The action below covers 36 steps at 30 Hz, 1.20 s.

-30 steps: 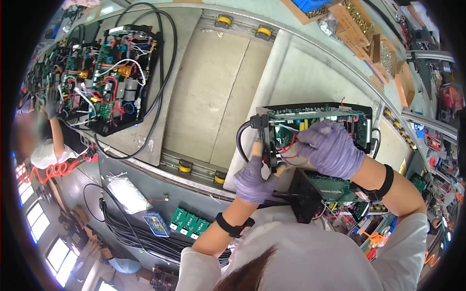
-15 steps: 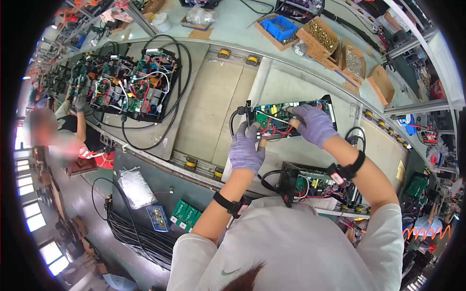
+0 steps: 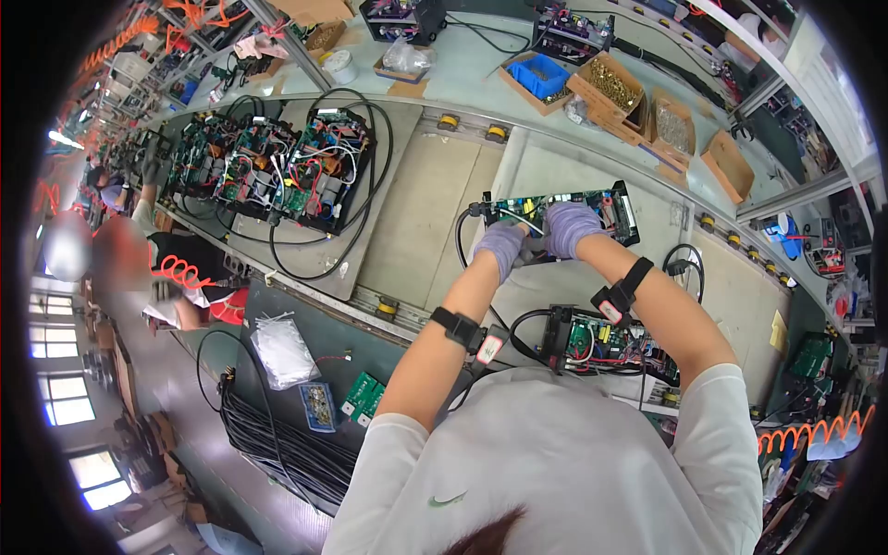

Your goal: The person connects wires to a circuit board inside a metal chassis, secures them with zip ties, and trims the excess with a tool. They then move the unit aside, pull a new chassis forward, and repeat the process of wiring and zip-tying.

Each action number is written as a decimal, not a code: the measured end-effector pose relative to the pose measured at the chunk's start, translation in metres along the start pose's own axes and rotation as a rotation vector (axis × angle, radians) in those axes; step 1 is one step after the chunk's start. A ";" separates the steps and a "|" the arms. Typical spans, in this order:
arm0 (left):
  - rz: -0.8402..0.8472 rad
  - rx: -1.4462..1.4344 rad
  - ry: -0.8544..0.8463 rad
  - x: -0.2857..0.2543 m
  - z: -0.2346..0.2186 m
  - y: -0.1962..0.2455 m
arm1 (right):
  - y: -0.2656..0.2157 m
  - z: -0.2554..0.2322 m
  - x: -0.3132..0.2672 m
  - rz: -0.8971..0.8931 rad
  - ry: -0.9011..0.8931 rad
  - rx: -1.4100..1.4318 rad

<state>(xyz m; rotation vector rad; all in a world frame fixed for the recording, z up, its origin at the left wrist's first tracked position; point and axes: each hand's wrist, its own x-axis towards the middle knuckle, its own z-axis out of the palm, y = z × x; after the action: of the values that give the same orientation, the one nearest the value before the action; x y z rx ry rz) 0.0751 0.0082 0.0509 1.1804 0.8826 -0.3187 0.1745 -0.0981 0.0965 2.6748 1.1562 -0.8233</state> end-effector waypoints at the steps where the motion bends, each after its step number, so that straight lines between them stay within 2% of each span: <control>1: -0.014 -0.125 -0.010 0.006 0.000 -0.004 | 0.005 0.005 0.004 -0.010 0.023 0.049; 4: -0.103 -0.524 -0.091 0.010 0.003 -0.004 | 0.029 0.016 0.015 -0.076 0.052 0.313; 5: -0.083 -0.677 -0.139 0.012 0.002 -0.008 | 0.037 0.020 0.017 -0.107 0.051 0.421; 7: -0.041 -0.984 -0.230 0.016 -0.001 -0.014 | 0.041 0.021 0.013 -0.179 0.066 0.337; 12: 0.012 -1.114 -0.368 0.016 -0.002 -0.025 | 0.035 0.024 -0.002 -0.223 0.097 0.275; 14: 0.017 -1.153 -0.407 0.012 -0.003 -0.026 | 0.028 0.016 -0.003 -0.128 -0.007 0.358; 15: 0.003 -1.087 -0.363 0.008 -0.003 -0.025 | 0.026 0.014 -0.003 -0.077 -0.058 0.402; 17: -0.027 -0.956 -0.275 0.000 -0.001 -0.023 | 0.035 0.035 0.012 -0.092 0.031 0.545; 18: -0.004 -0.703 -0.206 -0.008 0.001 -0.022 | 0.033 0.034 0.011 -0.102 0.079 0.616; 20: 0.039 -0.200 -0.064 -0.025 0.005 -0.020 | 0.026 0.028 0.013 -0.023 0.155 0.404; 21: 0.075 -0.104 -0.107 -0.032 0.006 -0.022 | 0.020 0.024 0.011 0.015 0.188 0.299; 23: 0.150 0.087 -0.194 -0.042 0.009 -0.027 | 0.018 0.027 0.013 -0.049 0.404 0.123; 24: 0.130 0.140 -0.222 -0.043 0.011 -0.029 | 0.015 0.026 0.010 -0.091 0.523 0.035; 25: 0.129 0.219 -0.187 -0.044 0.015 -0.029 | 0.013 0.024 0.009 -0.132 0.642 -0.056; 26: 0.128 0.298 -0.152 -0.047 0.019 -0.030 | 0.010 0.023 0.008 -0.131 0.626 -0.062; 27: 0.126 0.375 -0.117 -0.049 0.022 -0.030 | 0.007 0.024 0.012 -0.097 0.524 -0.017; 28: 0.155 0.495 -0.202 -0.040 0.019 -0.035 | 0.004 0.026 0.018 -0.064 0.420 0.027; 29: 0.219 0.670 -0.175 -0.030 0.021 -0.048 | 0.001 0.027 0.022 -0.031 0.316 0.071; 30: 0.283 0.844 -0.146 -0.031 0.027 -0.052 | -0.001 0.026 0.020 0.026 0.244 0.254; 31: 0.348 1.018 -0.114 -0.031 0.031 -0.054 | 0.001 0.028 0.022 0.023 0.228 0.307; 32: 0.255 1.042 -0.116 -0.032 0.033 -0.054 | 0.006 0.029 0.028 0.020 0.213 0.360; 36: 0.336 1.007 -0.073 -0.044 0.021 -0.053 | 0.007 0.028 0.031 -0.055 0.163 0.547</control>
<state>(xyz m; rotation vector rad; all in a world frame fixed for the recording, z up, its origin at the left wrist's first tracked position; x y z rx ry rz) 0.0226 -0.0404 0.0503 2.1954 0.4151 -0.5513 0.1846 -0.0920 0.0560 3.2114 1.1815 -1.0817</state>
